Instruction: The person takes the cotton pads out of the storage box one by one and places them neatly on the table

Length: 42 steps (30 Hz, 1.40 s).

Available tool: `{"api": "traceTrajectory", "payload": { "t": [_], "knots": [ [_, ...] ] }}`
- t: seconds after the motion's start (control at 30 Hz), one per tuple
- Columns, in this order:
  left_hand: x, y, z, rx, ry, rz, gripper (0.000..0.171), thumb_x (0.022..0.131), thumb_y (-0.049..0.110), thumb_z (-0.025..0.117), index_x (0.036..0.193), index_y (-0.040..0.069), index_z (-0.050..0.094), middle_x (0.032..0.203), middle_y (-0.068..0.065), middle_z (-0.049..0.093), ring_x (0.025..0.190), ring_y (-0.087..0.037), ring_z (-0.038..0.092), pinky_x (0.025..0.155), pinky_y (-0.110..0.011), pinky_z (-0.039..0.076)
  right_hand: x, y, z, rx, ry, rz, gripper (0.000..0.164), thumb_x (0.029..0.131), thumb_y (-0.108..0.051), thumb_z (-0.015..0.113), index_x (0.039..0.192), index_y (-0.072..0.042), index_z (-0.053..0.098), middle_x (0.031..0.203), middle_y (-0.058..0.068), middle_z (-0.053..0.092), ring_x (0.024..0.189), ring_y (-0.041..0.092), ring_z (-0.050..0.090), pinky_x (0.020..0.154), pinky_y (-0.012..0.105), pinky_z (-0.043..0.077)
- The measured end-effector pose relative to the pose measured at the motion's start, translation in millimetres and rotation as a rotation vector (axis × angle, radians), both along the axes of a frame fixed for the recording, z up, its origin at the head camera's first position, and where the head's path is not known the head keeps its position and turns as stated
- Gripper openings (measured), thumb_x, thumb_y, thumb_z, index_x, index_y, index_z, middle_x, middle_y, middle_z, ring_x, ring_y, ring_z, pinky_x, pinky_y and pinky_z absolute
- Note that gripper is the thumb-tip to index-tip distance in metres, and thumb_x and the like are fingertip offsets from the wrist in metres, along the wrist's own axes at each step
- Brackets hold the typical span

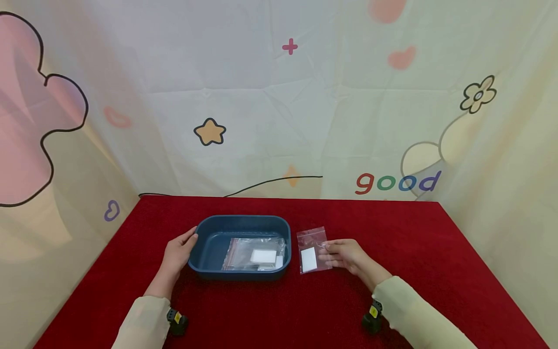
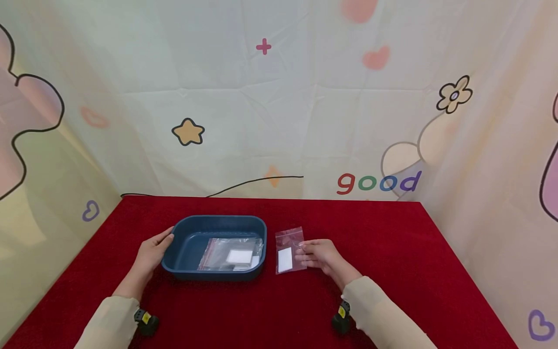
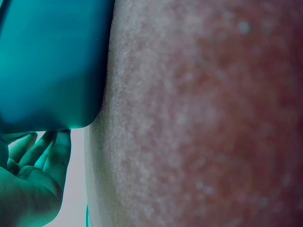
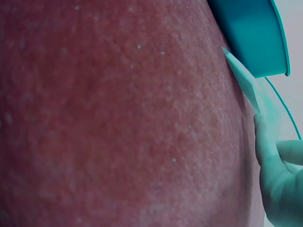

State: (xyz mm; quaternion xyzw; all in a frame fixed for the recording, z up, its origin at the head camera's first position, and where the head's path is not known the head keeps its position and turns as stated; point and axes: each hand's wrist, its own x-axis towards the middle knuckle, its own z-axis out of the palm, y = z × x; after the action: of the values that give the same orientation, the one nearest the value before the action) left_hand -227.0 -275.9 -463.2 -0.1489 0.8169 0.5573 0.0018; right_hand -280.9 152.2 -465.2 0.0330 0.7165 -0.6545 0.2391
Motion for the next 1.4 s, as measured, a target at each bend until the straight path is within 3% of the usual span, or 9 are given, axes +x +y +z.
{"api": "traceTrajectory", "payload": {
  "t": [0.37, 0.7, 1.4],
  "knots": [
    [-0.2, 0, 0.1, 0.005, 0.005, -0.002, 0.051, 0.11, 0.023, 0.045, 0.158, 0.005, 0.038, 0.165, -0.023, 0.033, 0.154, -0.04, 0.031, 0.121, -0.056, 0.038, 0.3, 1, 1.6, 0.084, 0.032, 0.028, 0.038, 0.105, -0.004, 0.051, 0.134, 0.02, 0.053, 0.094, 0.011, 0.08, 0.075, 0.009, 0.075, 0.071, 0.028, 0.065],
    [-1.4, -1, -1.3, 0.005, 0.01, 0.0, 0.051, 0.11, 0.021, 0.046, 0.157, 0.004, 0.039, 0.164, -0.023, 0.034, 0.154, -0.04, 0.031, 0.122, -0.056, 0.037, -1.9, 4, 8.0, 0.236, 0.074, 0.082, 0.035, 0.103, -0.007, 0.053, 0.126, 0.018, 0.061, 0.094, 0.016, 0.079, 0.078, 0.013, 0.075, 0.074, 0.033, 0.065],
    [-0.8, -1, -1.8, -0.015, 0.018, -0.001, 0.05, 0.11, 0.022, 0.046, 0.157, 0.005, 0.04, 0.163, -0.023, 0.037, 0.152, -0.042, 0.035, 0.12, -0.056, 0.04, -7.3, 17, 13.5, 0.325, 0.068, 0.158, 0.034, 0.104, -0.008, 0.053, 0.124, 0.018, 0.062, 0.098, 0.021, 0.079, 0.077, 0.011, 0.076, 0.069, 0.029, 0.064]
  ]
}}
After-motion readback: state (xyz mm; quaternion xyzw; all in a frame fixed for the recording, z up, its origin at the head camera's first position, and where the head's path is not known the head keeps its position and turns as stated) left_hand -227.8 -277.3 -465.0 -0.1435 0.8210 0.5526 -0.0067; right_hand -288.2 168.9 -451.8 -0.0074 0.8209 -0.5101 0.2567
